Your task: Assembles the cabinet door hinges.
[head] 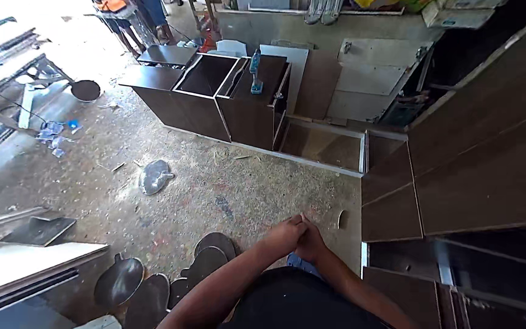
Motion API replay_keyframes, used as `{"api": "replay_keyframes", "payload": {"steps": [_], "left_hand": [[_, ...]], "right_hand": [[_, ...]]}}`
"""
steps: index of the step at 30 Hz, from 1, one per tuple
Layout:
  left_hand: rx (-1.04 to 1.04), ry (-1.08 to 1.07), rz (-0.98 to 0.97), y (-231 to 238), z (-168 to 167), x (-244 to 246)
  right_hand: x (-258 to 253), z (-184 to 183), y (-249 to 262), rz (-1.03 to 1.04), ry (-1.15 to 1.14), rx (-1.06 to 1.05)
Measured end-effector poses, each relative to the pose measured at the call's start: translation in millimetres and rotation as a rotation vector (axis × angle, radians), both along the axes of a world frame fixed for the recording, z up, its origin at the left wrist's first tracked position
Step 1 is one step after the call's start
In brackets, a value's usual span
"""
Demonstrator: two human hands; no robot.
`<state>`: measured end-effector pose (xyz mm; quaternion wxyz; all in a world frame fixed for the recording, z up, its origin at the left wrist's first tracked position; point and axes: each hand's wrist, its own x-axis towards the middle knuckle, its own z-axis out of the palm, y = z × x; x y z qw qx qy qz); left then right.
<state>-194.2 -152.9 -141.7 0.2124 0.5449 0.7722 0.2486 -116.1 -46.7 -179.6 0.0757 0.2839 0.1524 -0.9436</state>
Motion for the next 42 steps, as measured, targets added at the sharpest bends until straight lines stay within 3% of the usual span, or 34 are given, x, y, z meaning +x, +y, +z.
{"api": "replay_keyframes", "payload": {"steps": [8, 16, 21, 25, 30, 34, 37, 42], "left_hand": [[-0.023, 0.234, 0.124, 69.6, 10.5, -126.2], [-0.058, 0.148, 0.236, 101.6, 1.5, -256.7], [0.147, 0.047, 0.259, 98.2, -24.6, -377.7], [0.028, -0.137, 0.319, 88.8, -42.8, -502.9], [-0.161, -0.321, 0.311, 102.7, -27.4, -626.5], [-0.077, -0.362, 0.467, 138.4, -3.4, -718.1], [0.019, -0.348, 0.628, 166.9, -6.4, -775.8], [0.053, -0.353, 0.853, 235.1, -4.2, -840.1]], "right_hand": [[-171.6, 8.1, 92.9, 0.291, -0.087, 0.114], [-323.3, -9.2, 135.3, 0.447, -0.195, 0.197], [-405.5, -43.8, 172.4, 0.545, -0.226, 0.652], [-458.1, -70.1, 206.3, 0.468, -0.318, 0.809], [-509.3, -64.4, 233.4, 0.188, -0.304, 0.788], [-559.1, -66.4, 265.9, 0.136, -0.317, 0.821], [-609.7, -75.1, 304.5, 0.137, -0.372, 0.803], [-736.6, -84.1, 401.0, 0.210, -0.388, 0.875]]}}
